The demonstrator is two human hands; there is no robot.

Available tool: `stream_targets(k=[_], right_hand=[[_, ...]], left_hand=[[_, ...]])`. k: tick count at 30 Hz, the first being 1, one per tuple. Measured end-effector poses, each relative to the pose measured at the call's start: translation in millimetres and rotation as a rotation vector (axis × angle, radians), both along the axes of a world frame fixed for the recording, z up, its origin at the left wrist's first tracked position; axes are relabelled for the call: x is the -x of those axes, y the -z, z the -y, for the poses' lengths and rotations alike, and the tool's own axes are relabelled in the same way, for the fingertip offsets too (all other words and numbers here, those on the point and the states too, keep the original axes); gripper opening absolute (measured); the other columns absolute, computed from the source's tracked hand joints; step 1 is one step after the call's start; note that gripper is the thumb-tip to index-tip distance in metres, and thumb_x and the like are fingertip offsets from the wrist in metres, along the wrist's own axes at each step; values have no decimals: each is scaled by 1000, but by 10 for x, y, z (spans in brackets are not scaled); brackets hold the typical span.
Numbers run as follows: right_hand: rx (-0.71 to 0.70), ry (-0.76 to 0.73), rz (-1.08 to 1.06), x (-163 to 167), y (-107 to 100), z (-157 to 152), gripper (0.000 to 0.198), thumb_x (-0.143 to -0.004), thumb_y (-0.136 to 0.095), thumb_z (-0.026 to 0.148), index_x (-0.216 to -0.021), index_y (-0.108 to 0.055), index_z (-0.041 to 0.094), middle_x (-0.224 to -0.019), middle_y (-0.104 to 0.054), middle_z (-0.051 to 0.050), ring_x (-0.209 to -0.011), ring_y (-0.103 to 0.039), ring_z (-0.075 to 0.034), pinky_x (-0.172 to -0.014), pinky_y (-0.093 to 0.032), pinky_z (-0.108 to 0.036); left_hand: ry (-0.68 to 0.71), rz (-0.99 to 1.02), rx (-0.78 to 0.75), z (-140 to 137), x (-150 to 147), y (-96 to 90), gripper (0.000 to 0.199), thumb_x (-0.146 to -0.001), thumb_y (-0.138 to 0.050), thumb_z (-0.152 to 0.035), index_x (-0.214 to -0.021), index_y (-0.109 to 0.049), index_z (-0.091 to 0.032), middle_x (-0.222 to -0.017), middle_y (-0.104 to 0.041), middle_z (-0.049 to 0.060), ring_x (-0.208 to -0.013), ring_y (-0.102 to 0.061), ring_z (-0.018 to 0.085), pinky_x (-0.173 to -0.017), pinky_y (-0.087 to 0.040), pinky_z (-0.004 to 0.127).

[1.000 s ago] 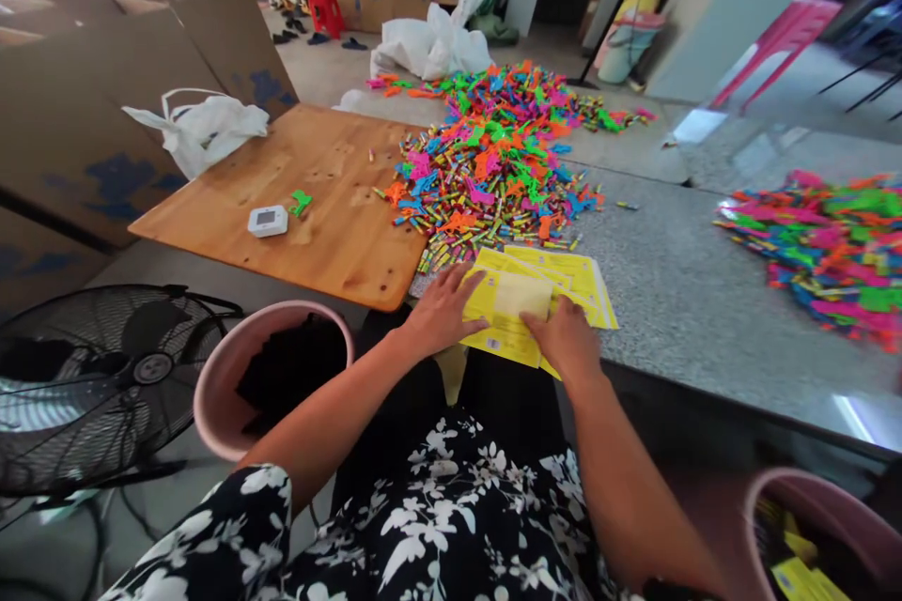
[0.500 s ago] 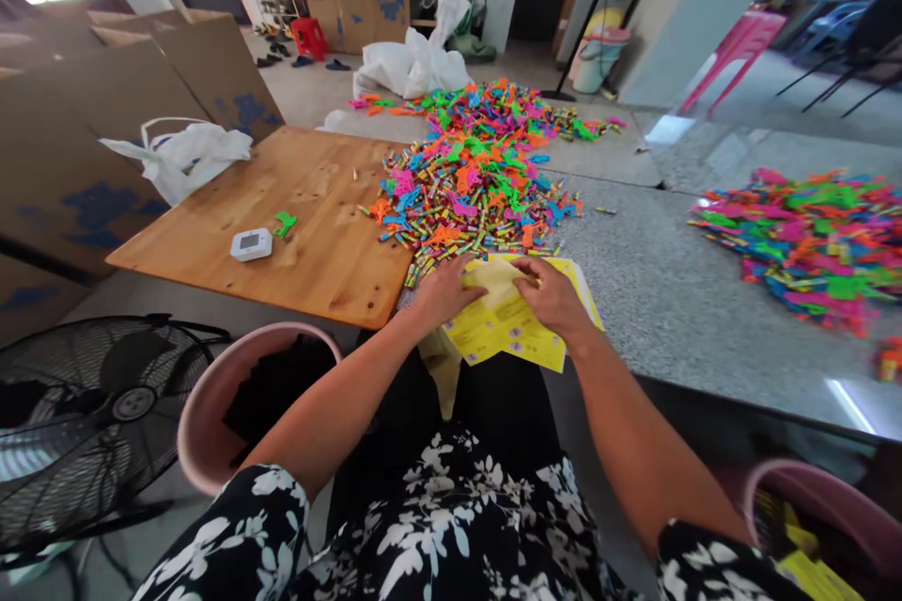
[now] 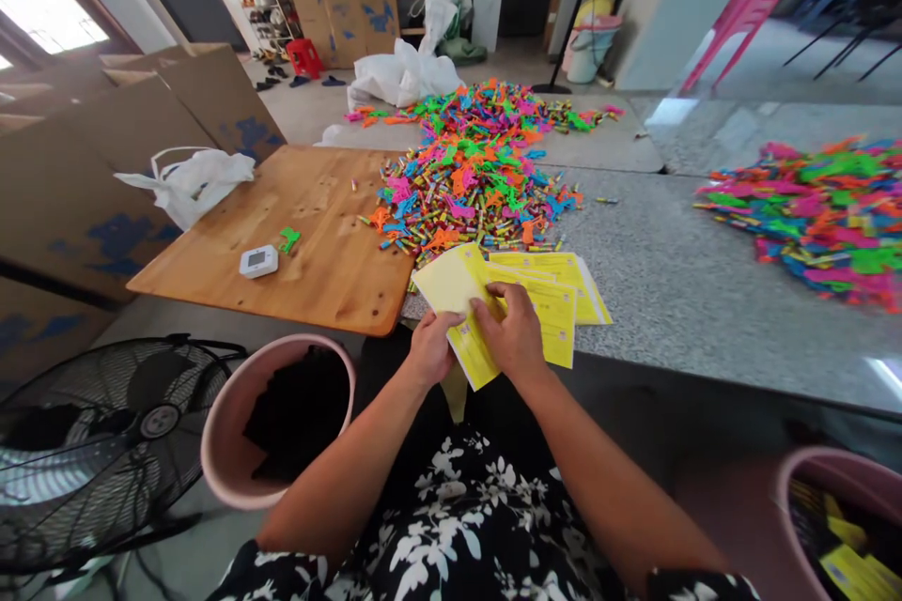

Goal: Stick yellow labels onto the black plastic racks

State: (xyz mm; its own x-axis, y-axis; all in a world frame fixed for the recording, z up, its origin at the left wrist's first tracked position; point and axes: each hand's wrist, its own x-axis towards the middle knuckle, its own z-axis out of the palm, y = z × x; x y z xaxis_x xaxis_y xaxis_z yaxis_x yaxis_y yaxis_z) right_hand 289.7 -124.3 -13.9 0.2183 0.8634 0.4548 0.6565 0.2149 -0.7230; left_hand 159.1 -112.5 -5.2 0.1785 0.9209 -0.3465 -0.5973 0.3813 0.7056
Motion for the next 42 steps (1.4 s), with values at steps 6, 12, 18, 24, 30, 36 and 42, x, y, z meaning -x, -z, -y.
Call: stream_targets(k=[6,12,18,24,30,36,42], right_hand=[[-90,-24,67,-92,-13,48,26,-101,-58,46,-109,-65,21,-107,-68,-10,-107,-64,-26,-99,-52,-43],[-113,12,156,-72,30,114,29,-102,-57,47,-107,-68,21,-103,-71,-10,-100,-65,-27,-93,-55,-43],[-105,8,188,-92,-7,123,27,-105,-52,38,-106,-72,20,-101,-74,-10,-99,-67,-26,-94,-54,-42],[-69,11,-20,-54,-8,157,30,-104,-52,42,-104,-73,20,-102,-75,-9,-99,-70,-24,-92,-54,-39],[174,36,-391,-25,-34,154,34,-88,-70,55,-95,-74,22,-94,-77,-4,-87,-70,-22,-82,-53,-35],[302,-3,-642,-158,-26,102,37,-85,-70,57,-87,-76,21,-84,-77,-3,-79,-67,-21,-72,-51,-32],[215,16,-401,-161,-122,181,36,-87,-70,57,-97,-74,22,-99,-78,-5,-92,-70,-24,-86,-53,-36]], left_hand=[[12,20,-30,60,26,-78,42,-63,-87,-30,-100,-73,-17,-94,-81,6,-105,-75,33,-100,-55,46],[32,9,-162,89,2,26,51,-67,-93,-38,-108,-68,-21,-104,-80,4,-107,-74,27,-100,-56,43],[27,-55,-222,105,16,50,53,-71,-92,-42,-113,-68,-22,-111,-79,5,-114,-72,29,-102,-55,43],[25,3,-196,127,-5,43,54,-73,-90,-42,-117,-67,-21,-113,-79,6,-117,-71,29,-105,-54,44],[63,19,-106,142,4,55,56,-68,-92,-43,-114,-70,-19,-111,-80,8,-116,-72,32,-106,-54,47],[89,18,-79,152,95,31,60,-67,-92,-42,-118,-72,-17,-114,-79,10,-124,-67,35,-110,-52,50],[119,-5,-62,140,134,22,57,-65,-92,-41,-114,-73,-18,-106,-80,9,-120,-70,35,-107,-54,49]])
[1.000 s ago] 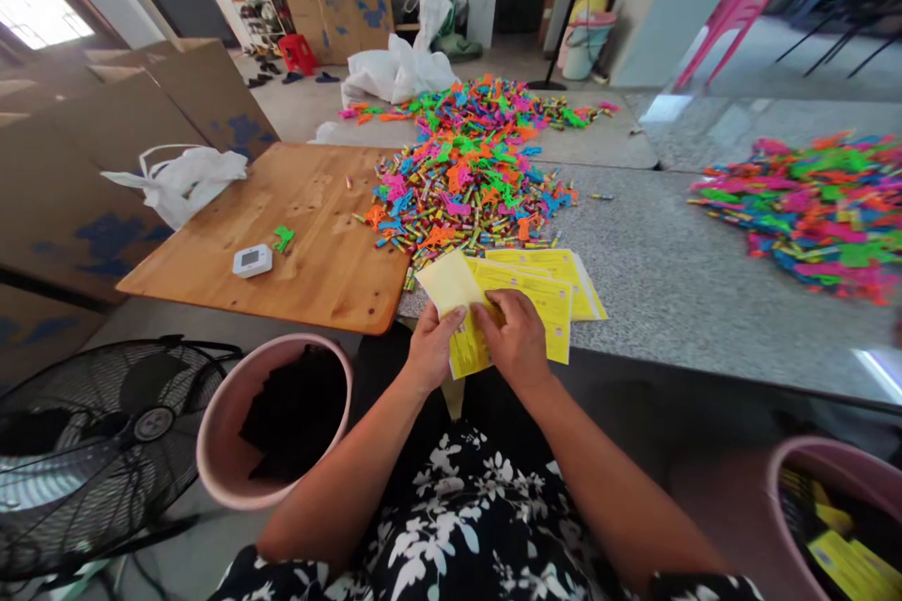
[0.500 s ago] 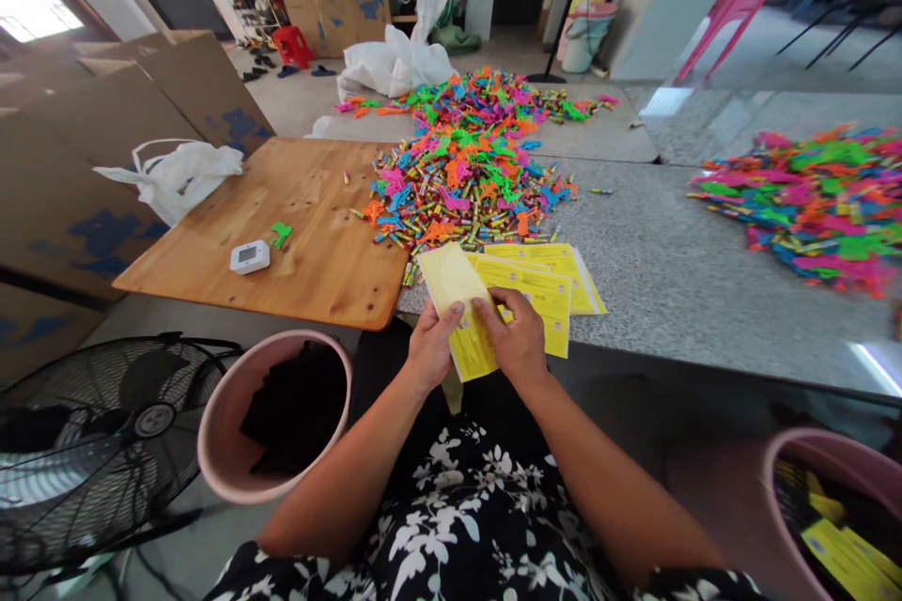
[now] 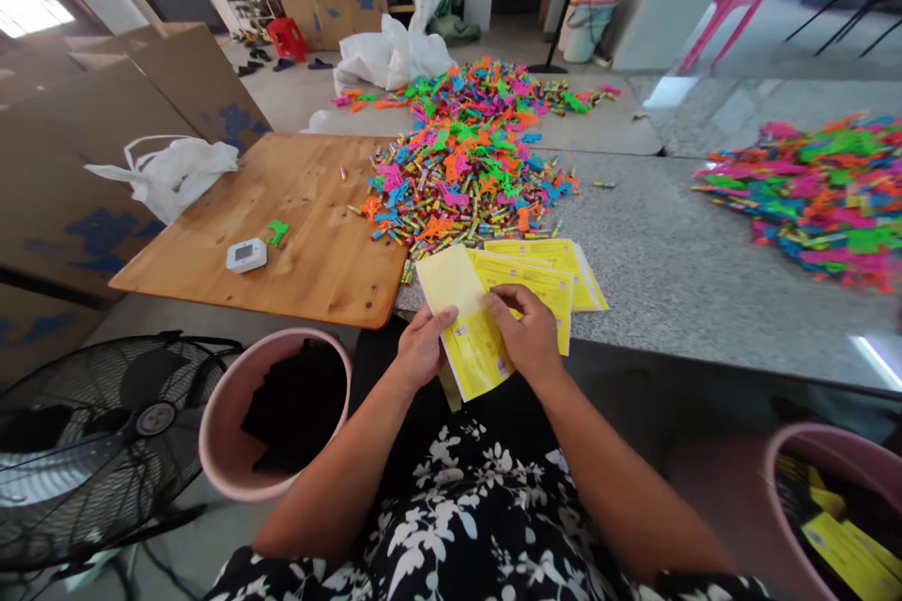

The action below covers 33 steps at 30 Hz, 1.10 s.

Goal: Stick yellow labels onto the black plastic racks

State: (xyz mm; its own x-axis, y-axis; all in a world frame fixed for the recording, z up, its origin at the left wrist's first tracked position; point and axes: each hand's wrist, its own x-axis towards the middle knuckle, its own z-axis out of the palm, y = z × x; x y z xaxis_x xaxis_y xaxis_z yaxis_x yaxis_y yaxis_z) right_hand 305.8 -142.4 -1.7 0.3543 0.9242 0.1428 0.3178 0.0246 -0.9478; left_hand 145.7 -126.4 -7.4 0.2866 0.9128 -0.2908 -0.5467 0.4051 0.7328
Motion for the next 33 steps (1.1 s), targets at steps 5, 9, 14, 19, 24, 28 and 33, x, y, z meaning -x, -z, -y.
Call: stream_targets(k=[5,9,14,19,24,28,33], right_hand=[[-12,-62,123,96,-55,60,33,-91,-66,54,-98,-74,23,-98,-77,-5,-91,-70,-24,-84,-52,-36],[-51,-61,95,75,-26,74,35,-97,-59,53,-102,-77,23,-104,-79,-5,-99,-72,-25,-88,-53,-36],[-29,10,128,17,2,94,38,-100,-53,52,-101,-77,23,-103,-79,-6,-97,-73,-26,-85,-55,-37],[-110,15,205,60,-40,114,32,-96,-62,52,-102,-74,23,-104,-77,-7,-99,-71,-25,-90,-54,-37],[-94,-3,227,112,-75,121,27,-95,-62,48,-98,-73,23,-100,-77,-6,-96,-70,-24,-90,-54,-37],[-38,-18,62,78,-75,115,29,-94,-63,49,-97,-76,23,-97,-78,-4,-93,-71,-24,-86,-53,-36],[99,-4,-161,31,-31,78,33,-86,-67,53,-86,-77,21,-82,-76,-2,-77,-67,-21,-71,-51,-32]], left_hand=[[46,-2,-45,29,-53,-13,68,-67,-92,-43,-128,-69,-21,-115,-79,8,-119,-70,32,-106,-55,46],[14,9,-34,41,-49,4,68,-67,-92,-41,-128,-69,-20,-115,-79,9,-118,-71,33,-106,-54,47],[-24,4,-25,24,-18,32,68,-68,-92,-42,-128,-69,-20,-112,-80,9,-120,-70,34,-108,-53,49],[-27,-5,-64,6,-42,-17,73,-69,-91,-45,-134,-66,-24,-117,-79,8,-123,-69,33,-108,-53,48],[6,0,-85,32,-59,-39,73,-69,-92,-45,-134,-66,-25,-124,-76,9,-125,-67,33,-109,-53,49],[8,2,-73,34,-25,-9,70,-68,-92,-44,-130,-68,-23,-121,-77,9,-125,-67,34,-109,-52,50],[15,16,-49,37,-8,69,59,-69,-92,-41,-120,-72,-19,-114,-79,10,-121,-69,35,-108,-53,50]])
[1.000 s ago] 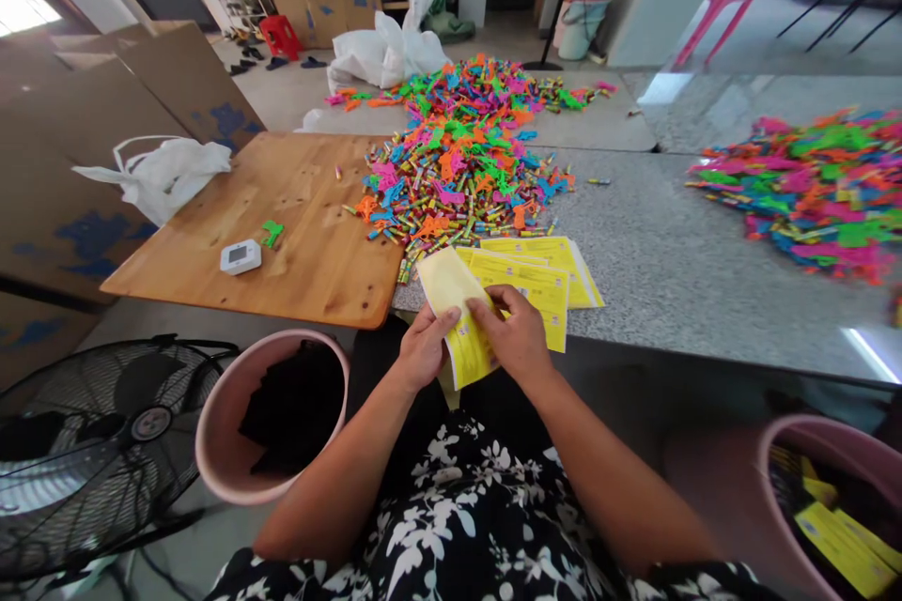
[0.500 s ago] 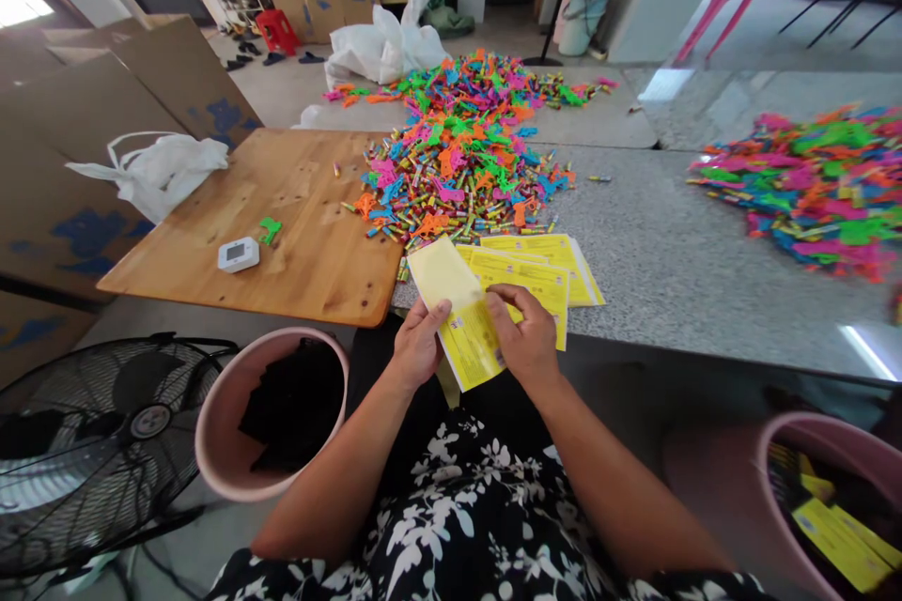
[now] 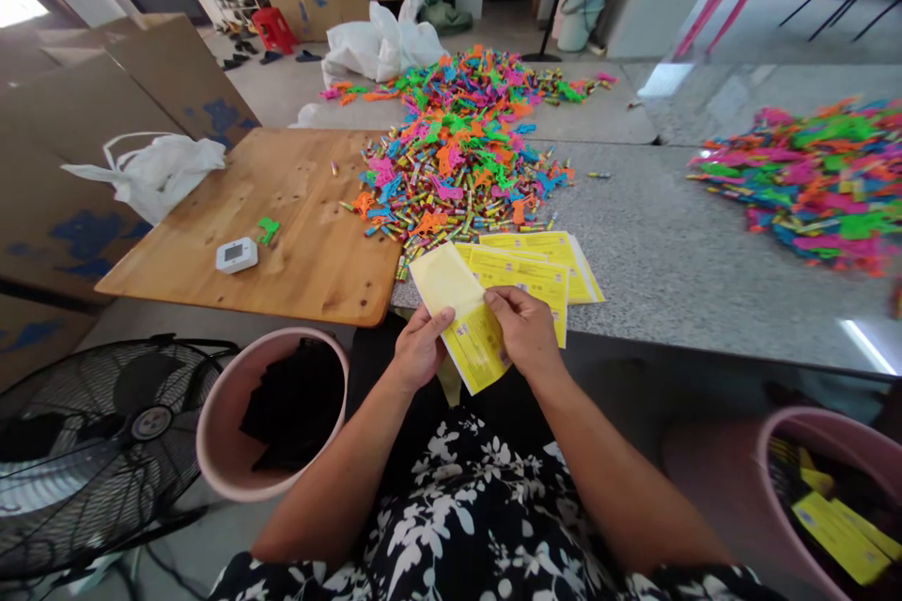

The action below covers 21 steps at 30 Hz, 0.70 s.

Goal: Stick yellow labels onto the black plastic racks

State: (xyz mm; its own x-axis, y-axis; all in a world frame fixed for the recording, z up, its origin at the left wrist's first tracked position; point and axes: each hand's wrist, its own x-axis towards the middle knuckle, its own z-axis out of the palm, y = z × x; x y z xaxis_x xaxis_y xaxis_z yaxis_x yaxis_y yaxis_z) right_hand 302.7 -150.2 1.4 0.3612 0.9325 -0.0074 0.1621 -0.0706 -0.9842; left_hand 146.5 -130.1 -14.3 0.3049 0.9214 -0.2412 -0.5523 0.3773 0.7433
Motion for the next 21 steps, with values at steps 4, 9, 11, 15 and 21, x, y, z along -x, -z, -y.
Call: stream_targets(k=[4,9,11,15,21], right_hand=[[56,65,-245,-49,85,-64,25,-74,-76,46,-77,-75,22,-74,-72,0,-72,-64,-19,-69,-52,-31],[78,138,-462,-253,150,-196,22,-64,-77,40,-70,-69,21,-72,-69,1,-71,-65,-16,-67,-56,-29],[75,183,-465,-389,148,-239,23,-61,-79,39,-68,-67,20,-69,-66,1,-68,-63,-15,-61,-55,-27],[68,282,-455,-723,114,-284,27,-55,-83,36,-67,-65,19,-59,-58,5,-53,-51,-9,-46,-44,-20],[1,436,-399,-1223,-56,-300,34,-61,-84,36,-59,-53,23,-49,-46,9,-41,-40,-5,-38,-36,-22]], left_hand=[[37,-50,-32,-10,35,69,51,-72,-90,-40,-115,-74,-18,-108,-80,9,-116,-72,34,-104,-56,49],[56,-136,-38,-103,142,73,53,-73,-88,-40,-119,-71,-19,-106,-80,9,-107,-75,32,-97,-59,45],[54,-182,-22,-185,182,72,55,-73,-88,-39,-120,-70,-19,-102,-80,8,-102,-76,30,-93,-59,44],[9,-391,-50,-467,253,142,44,-73,-85,-39,-106,-68,-18,-87,-78,6,-87,-75,28,-82,-59,41],[-263,-1019,-204,-901,262,181,16,-77,-77,-25,-78,-62,-20,-80,-70,8,-90,-68,29,-87,-50,41]])
